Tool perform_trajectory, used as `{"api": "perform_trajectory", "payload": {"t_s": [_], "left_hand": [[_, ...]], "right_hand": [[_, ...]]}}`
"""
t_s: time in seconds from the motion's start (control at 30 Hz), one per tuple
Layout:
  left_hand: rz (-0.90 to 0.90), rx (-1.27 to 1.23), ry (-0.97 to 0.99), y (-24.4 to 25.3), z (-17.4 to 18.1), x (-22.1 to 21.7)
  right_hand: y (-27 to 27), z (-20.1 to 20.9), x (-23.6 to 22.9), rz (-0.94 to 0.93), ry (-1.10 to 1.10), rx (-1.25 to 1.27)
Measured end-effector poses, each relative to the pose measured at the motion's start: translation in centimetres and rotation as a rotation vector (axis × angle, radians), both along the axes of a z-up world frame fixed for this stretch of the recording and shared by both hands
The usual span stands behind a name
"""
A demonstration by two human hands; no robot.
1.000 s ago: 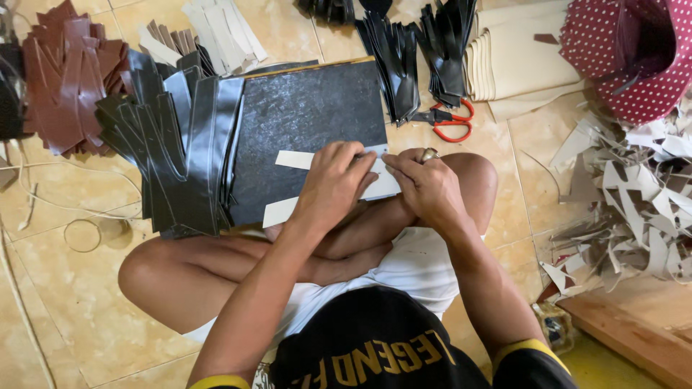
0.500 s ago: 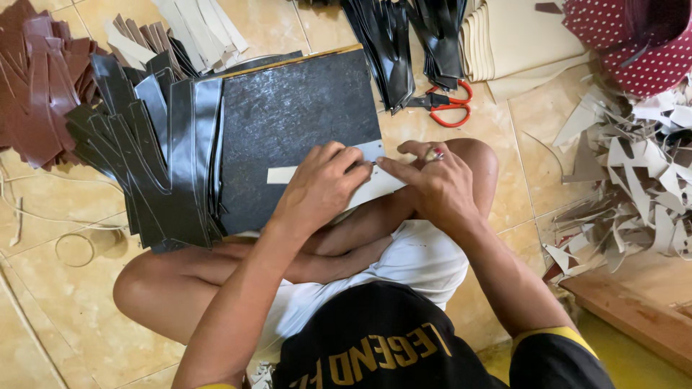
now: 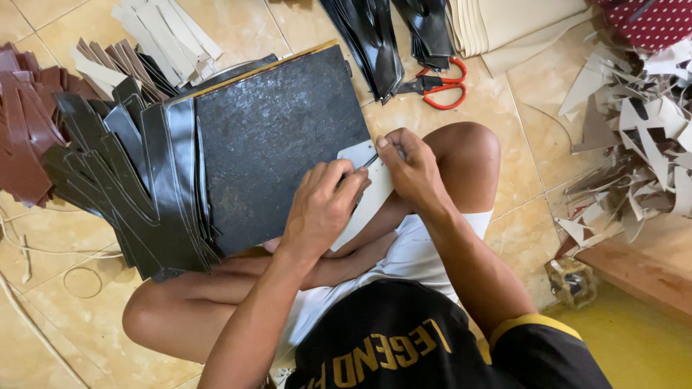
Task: The person sits on the floor and uses a knife to cut strips of black leather material. They hold a white template against the leather and trace along its edge with the knife to create uniform strips, which are then placed in a pile.
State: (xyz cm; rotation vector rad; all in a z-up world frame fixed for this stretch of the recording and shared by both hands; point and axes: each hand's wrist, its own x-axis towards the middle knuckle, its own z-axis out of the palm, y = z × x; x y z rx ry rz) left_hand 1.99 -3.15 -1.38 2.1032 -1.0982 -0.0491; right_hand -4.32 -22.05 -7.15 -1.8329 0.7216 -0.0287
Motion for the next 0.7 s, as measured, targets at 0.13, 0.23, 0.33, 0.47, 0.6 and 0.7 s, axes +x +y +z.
{"api": "perform_trajectory", "payload": {"t_s": [0.13, 0.23, 0.33, 0.47, 0.6, 0.7], "left_hand": [[-0.03, -0.011, 0.019, 0.4, -0.2, 0.4], [-0.042, -0.017, 0.027, 0.3, -0.2, 0.5], [-0.043, -0.002, 0.024, 0.0, -0.2, 0.6], [-0.051, -0.015, 0.021, 0.1, -0.1, 0.7], [-0.051, -0.023, 0.015, 0.0, -0.3, 0.9], [-0.043, -0.016, 0.039, 0.1, -0.3, 0.9]], "right_hand": [[-0.7, 0.5, 0.9, 0.049, 0.111, 0.041], [-1.0, 1.4, 1.5, 0.09, 0.183, -0.087], [-1.3, 1.5, 2.2, 0.14, 0.201, -0.164], [-2.1, 0.5, 3.0, 0.256, 0.211, -0.238], [-2.4, -1.3, 3.5, 0.239, 0.276, -0.292], [-2.9, -2.6, 4.2, 0.267, 0.306, -0.32]]}}
